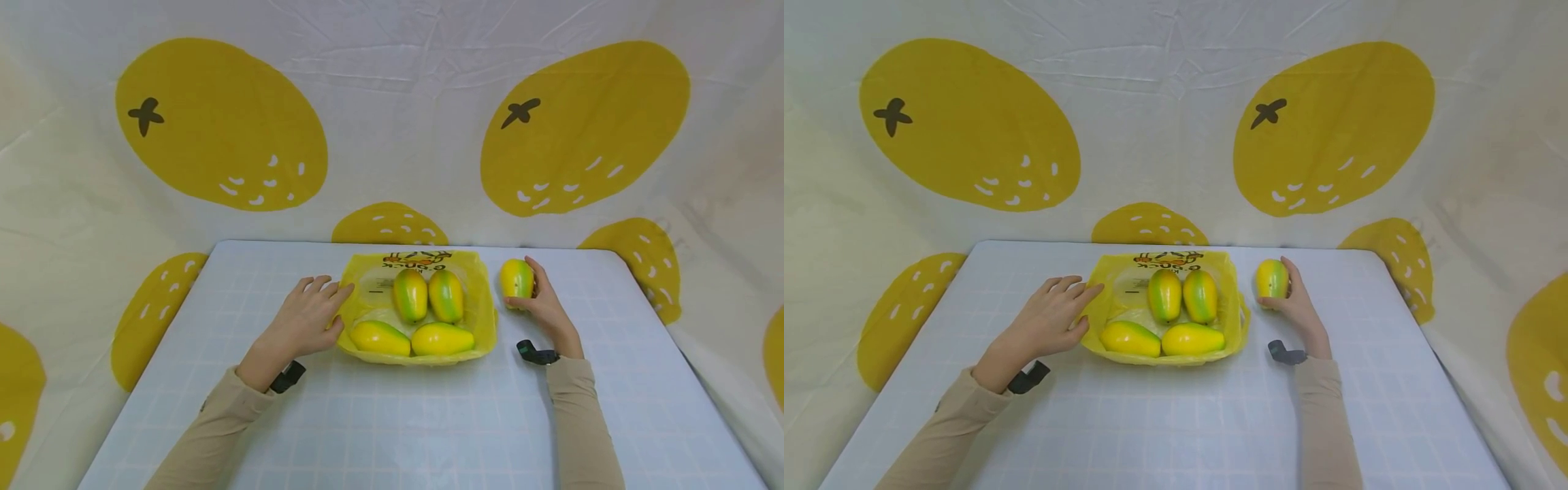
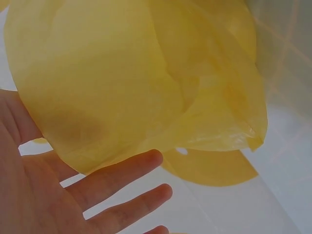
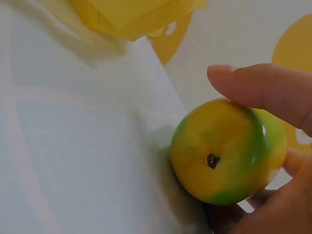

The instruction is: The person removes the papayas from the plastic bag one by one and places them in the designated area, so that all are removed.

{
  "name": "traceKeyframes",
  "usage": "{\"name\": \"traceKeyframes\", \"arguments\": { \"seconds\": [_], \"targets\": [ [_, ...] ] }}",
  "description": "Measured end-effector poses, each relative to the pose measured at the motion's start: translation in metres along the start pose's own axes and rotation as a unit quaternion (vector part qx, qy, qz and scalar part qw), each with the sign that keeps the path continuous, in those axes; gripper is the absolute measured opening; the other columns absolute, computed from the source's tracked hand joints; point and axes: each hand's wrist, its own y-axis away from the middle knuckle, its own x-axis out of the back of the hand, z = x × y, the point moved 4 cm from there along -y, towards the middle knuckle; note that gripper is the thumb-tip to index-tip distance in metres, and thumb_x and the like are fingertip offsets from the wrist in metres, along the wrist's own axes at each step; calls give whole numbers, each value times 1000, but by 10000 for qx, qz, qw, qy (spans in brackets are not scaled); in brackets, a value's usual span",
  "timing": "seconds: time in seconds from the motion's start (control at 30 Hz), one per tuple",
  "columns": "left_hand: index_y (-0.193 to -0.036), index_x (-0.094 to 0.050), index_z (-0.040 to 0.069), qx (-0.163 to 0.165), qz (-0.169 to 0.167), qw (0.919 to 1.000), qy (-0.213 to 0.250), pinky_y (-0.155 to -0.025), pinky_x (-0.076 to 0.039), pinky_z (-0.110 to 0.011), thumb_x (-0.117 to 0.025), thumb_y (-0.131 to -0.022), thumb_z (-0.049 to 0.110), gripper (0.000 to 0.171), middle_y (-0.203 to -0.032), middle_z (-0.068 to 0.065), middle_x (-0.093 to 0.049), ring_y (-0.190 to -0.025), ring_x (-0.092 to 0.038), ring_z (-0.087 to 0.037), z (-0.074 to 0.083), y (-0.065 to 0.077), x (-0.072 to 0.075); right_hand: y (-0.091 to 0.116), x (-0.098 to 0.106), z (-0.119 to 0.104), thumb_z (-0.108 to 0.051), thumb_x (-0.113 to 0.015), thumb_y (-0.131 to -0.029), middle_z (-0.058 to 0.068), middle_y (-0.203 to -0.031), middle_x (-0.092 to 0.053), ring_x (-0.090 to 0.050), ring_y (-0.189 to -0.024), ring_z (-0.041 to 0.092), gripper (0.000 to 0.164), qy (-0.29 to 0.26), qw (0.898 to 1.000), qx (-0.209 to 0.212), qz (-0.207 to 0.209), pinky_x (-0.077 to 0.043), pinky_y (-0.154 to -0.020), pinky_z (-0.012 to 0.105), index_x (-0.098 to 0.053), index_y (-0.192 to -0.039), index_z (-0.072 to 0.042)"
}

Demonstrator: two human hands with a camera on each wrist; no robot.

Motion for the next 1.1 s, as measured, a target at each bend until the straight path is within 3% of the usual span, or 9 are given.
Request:
{"name": "traceKeyframes", "arguments": {
  "seconds": [0.2, 0.47, 0.83, 1.1],
  "targets": [
    [-138, -58, 9, 30, -56, 9999, 92, -103, -40, -56, -59, -88, 18, 51, -124, -13, -64, -124, -51, -37, -1, 1, 0, 13, -4, -24, -4, -77, -83, 16, -165, 4, -8, -143, 43, 115, -44, 9999, -55, -125, -4, -116, 64, 7, -160, -18],
    [-137, -59, 9, -1, 29, 10000, 43, -102, -40, -55, -59, -88, 18, 50, -123, -13, -65, -123, -52, -38, -1, 1, 0, 1, 4, 0, -18, -82, -81, 11, -166, 2, -11, -145, 40, 119, 265, 9996, -58, 74, -8, -116, 64, 6, -160, -27],
    [-138, -58, 5, 48, -80, 10000, 10, -103, -40, -54, -57, -89, 19, 51, -125, -13, -64, -125, -51, -37, -1, 2, -1, 7, 7, -10, -17, -81, -83, 12, -166, 7, -7, -147, 48, 118, 54, 10000, -13, 58, -14, -114, 66, 7, -160, -28],
    [-137, -58, 4, 1, -11, 10000, -29, -103, -39, -55, -56, -89, 20, 51, -126, -13, -65, -125, -51, -37, -1, 1, 0, 13, 9, -25, -15, -80, -83, 14, -165, 6, -7, -148, 46, 115, 54, 9994, 209, 255, -11, -115, 64, 4, -161, -22]
  ]
}}
